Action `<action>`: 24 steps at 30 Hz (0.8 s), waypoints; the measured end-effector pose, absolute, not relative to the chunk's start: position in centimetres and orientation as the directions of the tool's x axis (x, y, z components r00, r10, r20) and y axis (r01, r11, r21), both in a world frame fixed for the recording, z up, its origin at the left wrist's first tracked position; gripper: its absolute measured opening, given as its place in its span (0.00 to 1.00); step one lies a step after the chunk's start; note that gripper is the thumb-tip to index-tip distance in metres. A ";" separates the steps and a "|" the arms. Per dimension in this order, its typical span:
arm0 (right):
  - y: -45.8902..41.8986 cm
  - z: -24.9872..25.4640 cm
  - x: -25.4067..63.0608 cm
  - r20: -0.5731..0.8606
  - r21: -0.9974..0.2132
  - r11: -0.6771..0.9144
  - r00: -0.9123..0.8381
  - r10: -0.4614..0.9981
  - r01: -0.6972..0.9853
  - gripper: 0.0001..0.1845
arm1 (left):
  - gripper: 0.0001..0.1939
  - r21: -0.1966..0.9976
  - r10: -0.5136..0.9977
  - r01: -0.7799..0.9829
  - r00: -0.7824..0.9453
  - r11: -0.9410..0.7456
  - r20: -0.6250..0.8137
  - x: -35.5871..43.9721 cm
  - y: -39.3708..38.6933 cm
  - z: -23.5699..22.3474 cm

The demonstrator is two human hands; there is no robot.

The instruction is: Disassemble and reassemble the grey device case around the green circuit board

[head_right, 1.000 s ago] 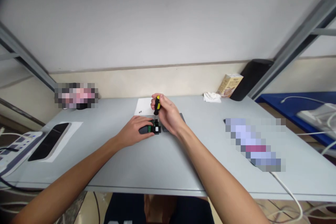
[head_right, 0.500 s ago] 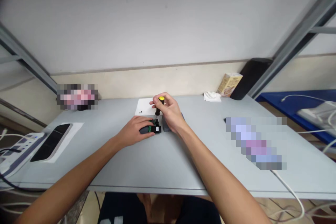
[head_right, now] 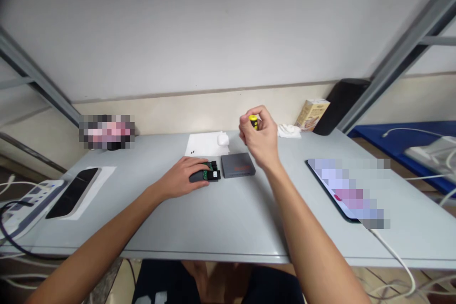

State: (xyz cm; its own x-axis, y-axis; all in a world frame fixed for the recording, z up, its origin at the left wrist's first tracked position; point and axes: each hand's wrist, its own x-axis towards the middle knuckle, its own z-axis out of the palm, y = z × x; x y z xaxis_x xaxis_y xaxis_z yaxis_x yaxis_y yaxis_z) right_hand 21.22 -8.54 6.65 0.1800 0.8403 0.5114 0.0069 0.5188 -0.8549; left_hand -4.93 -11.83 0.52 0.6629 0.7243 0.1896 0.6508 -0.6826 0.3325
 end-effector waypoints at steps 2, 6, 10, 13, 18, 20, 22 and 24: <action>-8.5 7.1 23.6 0.449 -0.846 0.456 -0.094 0.889 0.276 0.23 | 0.22 0.359 0.738 0.658 0.655 -0.662 0.162 -5.5 -11.8 1.0; -8.5 5.8 26.0 0.014 -0.686 0.307 -0.411 0.912 0.659 0.39 | 0.37 0.353 0.787 0.716 0.607 -0.602 0.110 -7.4 -11.5 2.3; -8.1 4.2 26.0 -0.266 -0.605 0.221 -0.455 0.850 0.765 0.50 | 0.38 0.386 0.811 0.752 0.585 -0.535 -0.015 -8.8 -11.2 3.5; -8.1 4.7 26.1 -0.292 -0.590 0.200 -0.438 0.850 0.782 0.45 | 0.39 0.449 0.815 0.741 0.577 -0.500 -0.044 -9.0 -11.2 3.6; -8.6 6.5 25.8 -0.331 -0.677 0.147 -0.477 0.814 0.721 0.37 | 0.46 0.482 0.843 0.754 0.534 -0.445 -0.057 -8.9 -11.2 3.0; -8.7 6.4 25.2 -0.324 -0.685 0.169 -0.504 0.800 0.709 0.36 | 0.45 0.477 0.851 0.761 0.523 -0.439 -0.051 -8.9 -11.2 2.8; -8.7 5.9 24.7 -0.280 -0.685 0.206 -0.515 0.810 0.698 0.35 | 0.43 0.484 0.852 0.756 0.522 -0.441 -0.038 -8.9 -11.2 2.7; -8.6 5.3 24.2 -0.241 -0.686 0.228 -0.512 0.825 0.691 0.35 | 0.41 0.502 0.847 0.740 0.531 -0.448 -0.027 -8.9 -11.2 2.6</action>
